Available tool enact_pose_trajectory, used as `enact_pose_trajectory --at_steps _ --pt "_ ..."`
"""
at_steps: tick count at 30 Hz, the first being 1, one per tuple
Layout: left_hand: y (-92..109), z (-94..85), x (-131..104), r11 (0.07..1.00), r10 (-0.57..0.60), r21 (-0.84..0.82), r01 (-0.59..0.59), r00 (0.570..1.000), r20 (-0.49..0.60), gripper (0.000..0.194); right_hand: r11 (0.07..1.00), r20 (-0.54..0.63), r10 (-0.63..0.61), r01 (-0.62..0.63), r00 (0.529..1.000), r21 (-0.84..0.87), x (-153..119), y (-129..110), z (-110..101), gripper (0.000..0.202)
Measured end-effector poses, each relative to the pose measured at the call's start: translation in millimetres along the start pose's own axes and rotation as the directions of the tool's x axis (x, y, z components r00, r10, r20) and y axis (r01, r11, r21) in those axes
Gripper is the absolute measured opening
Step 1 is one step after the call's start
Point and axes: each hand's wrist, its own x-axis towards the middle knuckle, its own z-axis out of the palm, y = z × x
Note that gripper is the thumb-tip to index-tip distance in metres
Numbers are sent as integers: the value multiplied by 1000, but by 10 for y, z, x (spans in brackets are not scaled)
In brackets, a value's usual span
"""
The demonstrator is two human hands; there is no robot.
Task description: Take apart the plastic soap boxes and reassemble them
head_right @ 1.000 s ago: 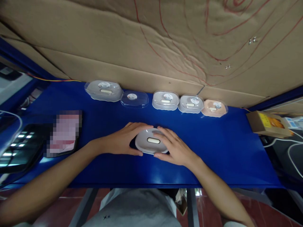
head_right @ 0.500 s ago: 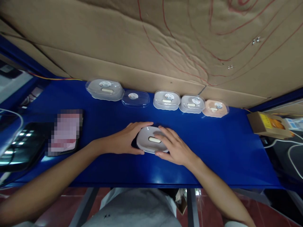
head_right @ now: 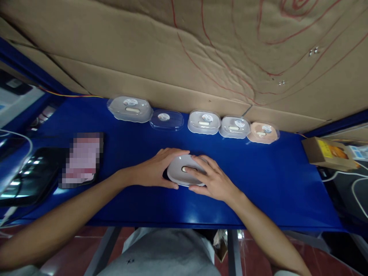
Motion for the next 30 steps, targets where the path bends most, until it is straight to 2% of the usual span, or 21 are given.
enact_pose_trajectory --at_steps 3,11,18,22,26,30 --pt "24 34 20 999 -16 45 17 1000 -11 108 999 -6 -38 37 999 -29 5 4 19 59" --pt "82 66 42 996 -32 80 34 999 -31 97 997 1 0 0 1000 -78 1 -27 44 57" --pt "111 57 41 995 -36 88 38 999 -28 89 996 -78 -4 -3 997 -88 6 -53 94 51" --pt "115 51 34 996 -73 49 75 997 -33 95 1000 -117 15 -14 993 7 19 -29 95 49" --pt "134 41 27 982 -177 -78 170 980 -89 109 985 -184 57 -26 981 170 60 -3 64 50" --pt "170 17 17 963 -235 -160 218 967 -95 112 972 -236 82 -25 968 236 90 -12 58 48"
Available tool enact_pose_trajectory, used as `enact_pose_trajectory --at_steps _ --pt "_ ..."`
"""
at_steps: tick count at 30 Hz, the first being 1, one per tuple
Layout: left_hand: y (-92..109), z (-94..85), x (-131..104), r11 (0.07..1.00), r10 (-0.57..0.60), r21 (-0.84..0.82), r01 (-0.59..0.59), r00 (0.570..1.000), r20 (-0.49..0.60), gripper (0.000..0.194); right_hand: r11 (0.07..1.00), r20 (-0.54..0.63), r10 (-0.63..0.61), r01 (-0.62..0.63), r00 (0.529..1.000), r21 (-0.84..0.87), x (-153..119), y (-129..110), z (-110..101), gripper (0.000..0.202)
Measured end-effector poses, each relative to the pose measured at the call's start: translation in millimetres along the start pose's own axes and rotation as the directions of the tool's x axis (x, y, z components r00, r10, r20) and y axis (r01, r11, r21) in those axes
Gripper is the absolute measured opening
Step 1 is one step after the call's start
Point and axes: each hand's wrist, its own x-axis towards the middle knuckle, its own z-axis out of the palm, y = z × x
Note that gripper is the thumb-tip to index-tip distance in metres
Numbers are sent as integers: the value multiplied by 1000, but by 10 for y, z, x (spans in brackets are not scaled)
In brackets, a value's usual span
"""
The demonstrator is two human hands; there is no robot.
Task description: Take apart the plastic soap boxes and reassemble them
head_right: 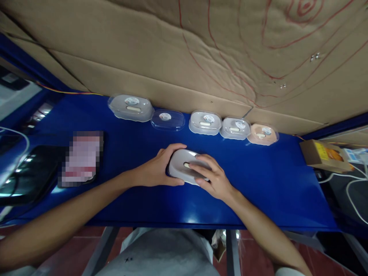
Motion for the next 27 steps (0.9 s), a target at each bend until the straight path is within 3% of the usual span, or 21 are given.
enact_pose_trajectory --at_steps 7,13,21,24,27 --pt "-66 -41 15 995 91 43 -92 996 20 121 1000 -114 -8 8 993 -4 30 -30 -63 48" --pt "-79 -60 -1 969 77 225 -100 991 109 137 990 -207 101 -118 973 -72 45 -9 -185 48" --pt "34 -119 -71 912 40 397 -107 984 174 122 976 -334 92 -151 938 -155 42 12 -319 43" --pt "40 -191 -112 904 61 393 -166 962 265 112 955 -421 116 -218 899 -201 53 47 -437 42" --pt "47 -217 -135 896 118 372 -242 938 326 107 926 -433 181 -301 883 -227 60 93 -475 43"
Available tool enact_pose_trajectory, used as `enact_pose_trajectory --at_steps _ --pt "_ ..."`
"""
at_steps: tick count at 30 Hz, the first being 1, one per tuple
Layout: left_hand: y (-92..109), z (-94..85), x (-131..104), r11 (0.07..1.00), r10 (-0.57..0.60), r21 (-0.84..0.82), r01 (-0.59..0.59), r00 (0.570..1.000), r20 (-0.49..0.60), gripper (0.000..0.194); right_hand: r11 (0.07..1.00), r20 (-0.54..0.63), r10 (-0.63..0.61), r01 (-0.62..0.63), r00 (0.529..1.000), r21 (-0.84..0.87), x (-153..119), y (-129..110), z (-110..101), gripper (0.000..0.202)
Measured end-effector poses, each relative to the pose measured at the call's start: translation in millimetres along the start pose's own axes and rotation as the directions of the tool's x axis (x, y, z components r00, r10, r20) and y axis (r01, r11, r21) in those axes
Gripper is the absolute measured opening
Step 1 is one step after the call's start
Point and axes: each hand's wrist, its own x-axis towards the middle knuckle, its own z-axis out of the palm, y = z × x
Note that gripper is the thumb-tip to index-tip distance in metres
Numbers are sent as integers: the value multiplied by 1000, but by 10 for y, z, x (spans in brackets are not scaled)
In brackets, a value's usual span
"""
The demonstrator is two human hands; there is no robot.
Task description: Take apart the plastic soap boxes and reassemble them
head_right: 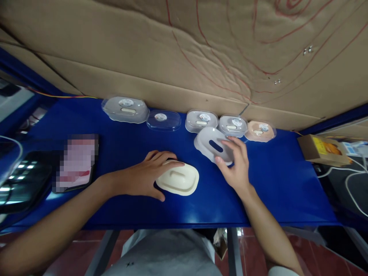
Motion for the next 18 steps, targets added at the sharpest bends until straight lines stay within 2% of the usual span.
enact_pose_trajectory --at_steps 2,4,7,13,18 --pt "25 27 18 998 59 11 -58 997 -52 97 1000 60 16 -15 998 -14 -19 13 50 46" --pt "68 85 61 993 114 43 -109 982 -148 75 1000 147 17 -17 989 1 -62 9 133 49" --pt "127 199 134 983 166 122 -140 955 -245 54 999 285 4 -19 959 50 -128 -23 263 55" --pt "124 350 192 967 156 228 -113 971 -180 76 990 469 -79 13 880 142 -162 -92 377 63" --pt "109 319 163 965 89 261 -38 979 -186 70 991 524 -112 57 844 121 -158 -69 331 66"
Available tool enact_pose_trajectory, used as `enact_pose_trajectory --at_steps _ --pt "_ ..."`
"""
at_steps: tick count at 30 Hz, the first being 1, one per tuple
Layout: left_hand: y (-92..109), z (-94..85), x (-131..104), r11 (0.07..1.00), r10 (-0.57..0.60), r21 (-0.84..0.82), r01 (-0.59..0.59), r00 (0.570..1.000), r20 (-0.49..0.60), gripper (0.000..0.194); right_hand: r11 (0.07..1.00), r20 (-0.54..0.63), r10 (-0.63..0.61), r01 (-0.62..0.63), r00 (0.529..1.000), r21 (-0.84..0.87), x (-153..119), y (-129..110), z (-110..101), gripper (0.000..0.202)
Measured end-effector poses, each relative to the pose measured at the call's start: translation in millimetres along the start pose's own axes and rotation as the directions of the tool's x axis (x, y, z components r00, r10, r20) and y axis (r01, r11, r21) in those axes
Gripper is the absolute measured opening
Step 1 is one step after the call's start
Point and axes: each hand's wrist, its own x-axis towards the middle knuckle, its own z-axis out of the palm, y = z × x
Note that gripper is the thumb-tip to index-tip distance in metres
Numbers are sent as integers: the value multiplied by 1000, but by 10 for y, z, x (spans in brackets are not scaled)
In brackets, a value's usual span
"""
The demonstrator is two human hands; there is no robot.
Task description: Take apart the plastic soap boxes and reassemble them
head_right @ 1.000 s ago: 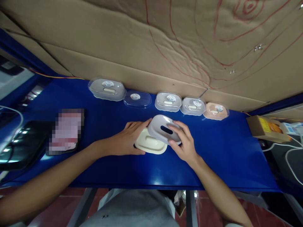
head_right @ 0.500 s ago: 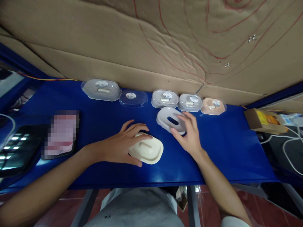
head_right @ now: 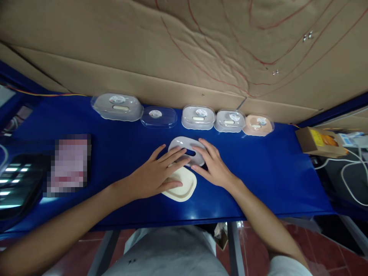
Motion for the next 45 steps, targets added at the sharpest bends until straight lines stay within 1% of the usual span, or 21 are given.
enact_pose_trajectory --at_steps 4,8,13,15,17,20,21,22,25,27,29,32,34,37,40,43,44,45 --pt "-52 -94 -2 994 -103 43 105 994 -44 63 998 -12 24 -25 1000 -50 -27 40 -39 63" --pt "-108 -193 -17 969 -206 114 219 972 -109 54 997 -29 14 -16 999 -71 -33 63 -33 61" --pt "-98 -260 -64 919 -302 234 318 948 -103 52 997 -12 18 -19 1000 -77 -24 65 -10 59" --pt "-87 -272 -83 897 -341 257 360 933 -118 48 997 -16 19 -20 1000 -74 -17 81 0 59" --pt "-81 -283 -94 868 -385 273 415 909 -158 45 997 -33 18 -20 999 -77 -8 110 14 60" --pt "-76 -299 -89 836 -426 277 473 879 -215 43 993 -82 36 -45 996 -109 22 157 26 59" --pt "-71 -300 -83 839 -423 271 471 879 -219 45 990 -101 42 -54 994 -127 42 170 22 59" --pt "-64 -296 -76 853 -407 259 453 888 -212 46 987 -118 44 -61 992 -146 72 182 13 59" --pt "-36 -250 -60 926 -293 200 321 943 -155 51 974 -135 23 -53 991 -220 237 224 -44 59" --pt "-32 -199 -57 953 -228 173 248 965 -128 63 960 -136 10 -48 991 -276 402 269 -83 61" --pt "-55 -153 -58 957 -219 164 238 968 -123 71 945 -133 22 -64 991 -321 577 327 -101 65" --pt "-125 -124 -67 948 -261 155 280 957 -129 68 933 -129 67 -108 989 -343 764 391 -83 71" --pt "-165 -134 -76 940 -285 152 305 949 -138 68 930 -132 81 -122 988 -347 802 385 -64 72" --pt "-182 -167 -91 933 -298 171 318 945 -132 68 924 -147 66 -116 987 -365 727 290 -71 65" --pt "-163 -193 -101 921 -307 206 331 942 -139 64 927 -180 53 -115 982 -357 537 138 -120 52" --pt "-126 -214 -97 924 -298 202 325 942 -153 57 951 -228 43 -110 973 -289 319 19 -169 34" --pt "-109 -221 -91 927 -290 199 318 944 -157 54 960 -239 32 -96 971 -263 260 -1 -181 32" --pt "-88 -228 -83 930 -280 199 309 946 -162 52 967 -245 20 -81 969 -242 215 -8 -193 34"
